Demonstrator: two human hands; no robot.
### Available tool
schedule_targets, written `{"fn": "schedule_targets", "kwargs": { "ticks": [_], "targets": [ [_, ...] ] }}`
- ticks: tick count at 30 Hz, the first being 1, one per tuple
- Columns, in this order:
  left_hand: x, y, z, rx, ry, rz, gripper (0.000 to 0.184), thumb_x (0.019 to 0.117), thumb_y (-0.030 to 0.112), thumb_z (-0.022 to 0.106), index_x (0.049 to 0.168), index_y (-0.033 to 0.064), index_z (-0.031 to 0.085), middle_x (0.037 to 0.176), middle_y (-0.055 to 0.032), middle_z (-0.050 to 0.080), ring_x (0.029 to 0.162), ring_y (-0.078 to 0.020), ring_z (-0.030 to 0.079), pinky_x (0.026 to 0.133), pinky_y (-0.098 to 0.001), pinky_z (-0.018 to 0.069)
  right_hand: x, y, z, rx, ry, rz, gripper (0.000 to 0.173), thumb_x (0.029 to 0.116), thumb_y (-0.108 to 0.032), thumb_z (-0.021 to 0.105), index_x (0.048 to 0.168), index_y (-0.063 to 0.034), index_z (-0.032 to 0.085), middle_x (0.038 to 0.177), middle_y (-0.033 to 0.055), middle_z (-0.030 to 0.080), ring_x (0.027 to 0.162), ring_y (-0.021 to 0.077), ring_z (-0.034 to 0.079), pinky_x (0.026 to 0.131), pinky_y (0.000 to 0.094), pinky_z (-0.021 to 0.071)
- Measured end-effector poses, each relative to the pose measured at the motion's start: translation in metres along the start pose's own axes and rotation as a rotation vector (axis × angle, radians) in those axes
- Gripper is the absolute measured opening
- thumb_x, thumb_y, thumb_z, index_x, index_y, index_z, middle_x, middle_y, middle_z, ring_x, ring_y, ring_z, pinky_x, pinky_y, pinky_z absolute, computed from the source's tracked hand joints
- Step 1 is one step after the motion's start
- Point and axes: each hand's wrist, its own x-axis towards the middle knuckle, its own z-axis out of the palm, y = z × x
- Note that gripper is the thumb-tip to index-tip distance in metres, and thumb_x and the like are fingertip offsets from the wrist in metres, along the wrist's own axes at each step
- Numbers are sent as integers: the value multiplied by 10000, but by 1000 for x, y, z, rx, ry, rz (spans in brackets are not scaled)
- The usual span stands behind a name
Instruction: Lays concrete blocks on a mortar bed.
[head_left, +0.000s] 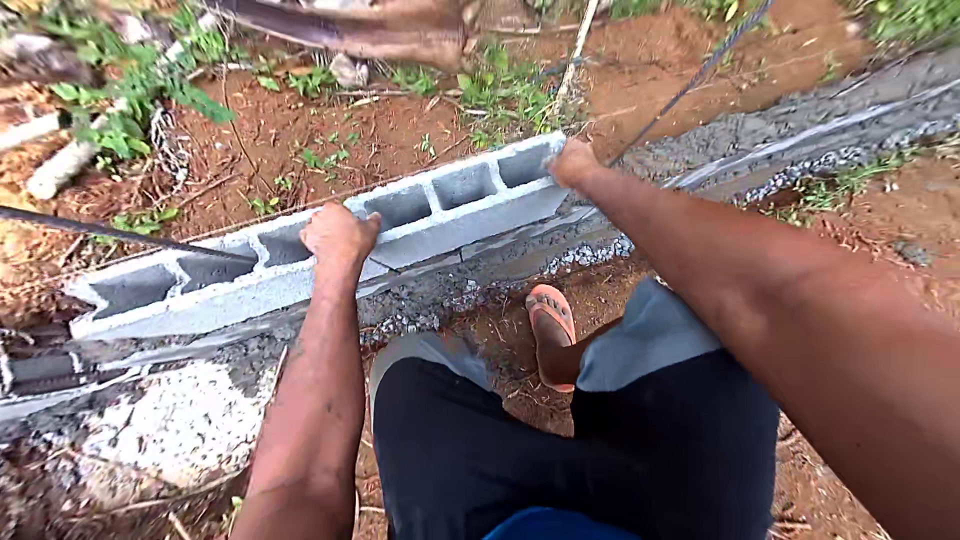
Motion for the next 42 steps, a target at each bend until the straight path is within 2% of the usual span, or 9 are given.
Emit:
{"fn": "schedule_targets", "kwargs": {
  "ticks": [2,5,9,14,27,36,39,42],
  "targets": [
    [0,0,0,15,-3,-5,701,944,540,655,1101,-143,637,1188,-404,620,1193,-575,580,965,-752,423,0,0,-1,-15,-20,9,499,1059,-323,540,1333,93,572,1408,313,560,1357,450,522,1087,644,419],
    [1,0,2,26,-10,-10,684,952,542,647,1068,-132,647,1184,-398,623,1198,-564,580,979,-743,416,-5,-5,-2,-63,-40,33,501,1075,-323,502,1346,95,558,1427,300,551,1367,436,519,1088,634,422],
    [1,-1,7,26,14,-6,672,948,539,642,1028,-128,647,1168,-402,622,1186,-569,581,968,-743,420,-7,-7,-2,-94,-46,56,462,1061,-312,519,1321,64,587,1403,276,577,1337,415,551,1055,636,446],
    [0,-1,6,-13,19,11,651,961,507,648,1025,-140,648,1131,-423,622,1155,-609,577,940,-777,412,-4,-8,-3,-127,-69,8,464,1072,-293,505,1307,100,581,1399,306,565,1339,440,539,1062,652,432],
    [3,-4,9,-3,28,-13,627,955,524,651,953,-103,664,1115,-399,638,1163,-578,586,952,-751,417,-7,-16,-4,-158,-100,36,453,1080,-270,491,1340,95,558,1423,294,555,1358,420,531,1072,628,428],
    [-1,-2,5,-1,6,-36,630,955,509,665,1002,-119,659,1149,-402,630,1194,-574,574,984,-736,411,-4,-11,0,-141,-103,25,446,1078,-269,498,1323,96,570,1410,295,565,1348,429,537,1070,629,436],
    [-4,-1,4,-13,16,-54,640,950,523,660,1043,-110,662,1166,-390,632,1210,-558,573,1007,-725,407,7,-3,10,-129,-71,-9,476,1076,-306,493,1318,94,583,1405,305,565,1351,452,526,1071,654,428],
    [-2,-1,6,-20,20,-29,627,949,530,652,1008,-94,678,1139,-372,649,1190,-548,586,1001,-728,407,19,11,4,-89,-65,-51,598,1093,-453,443,1310,83,598,1369,324,584,1336,474,534,1085,677,405]
  ]
}}
